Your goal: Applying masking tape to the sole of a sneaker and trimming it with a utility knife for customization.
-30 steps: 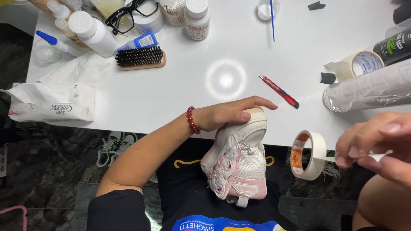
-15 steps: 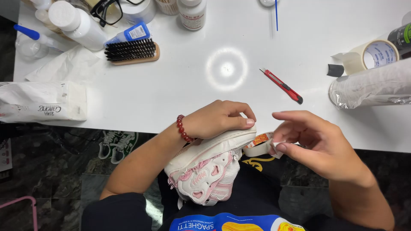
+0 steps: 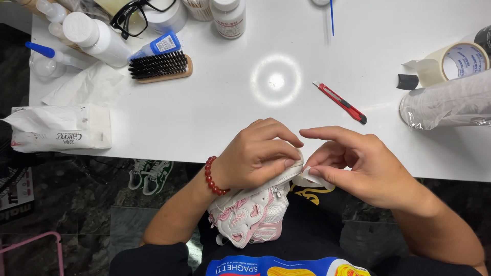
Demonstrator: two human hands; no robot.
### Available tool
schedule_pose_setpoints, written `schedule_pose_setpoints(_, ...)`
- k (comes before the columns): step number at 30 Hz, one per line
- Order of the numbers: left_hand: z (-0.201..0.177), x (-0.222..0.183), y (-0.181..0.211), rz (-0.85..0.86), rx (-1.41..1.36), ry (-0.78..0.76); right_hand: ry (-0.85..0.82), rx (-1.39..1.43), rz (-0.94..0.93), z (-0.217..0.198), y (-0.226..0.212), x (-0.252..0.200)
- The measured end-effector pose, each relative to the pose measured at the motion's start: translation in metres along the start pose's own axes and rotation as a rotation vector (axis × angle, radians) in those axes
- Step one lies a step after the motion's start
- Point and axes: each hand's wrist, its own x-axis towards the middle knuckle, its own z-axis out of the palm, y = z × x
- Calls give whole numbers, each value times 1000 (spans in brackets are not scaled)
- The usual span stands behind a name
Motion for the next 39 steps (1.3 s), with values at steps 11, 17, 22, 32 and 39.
schedule_pose_setpoints(11,9,-4,32,-38,156,222,58,-304,-147,14,-28,14)
schedule_pose_setpoints(17,9,-8,29,-88,59,231,50,-279,-186,14,-26,11)
schedule_pose_setpoints(22,9,-11,33,-79,11,268,53,-348,-366,13,-18,9)
schedule_pose_setpoints(32,6,-23,43,-212,-124,360,344,-579,-438,27,68,-5)
schedule_pose_setpoints(39,18,-66,48,-313,-52,548,182,-883,-642,5,21,-24)
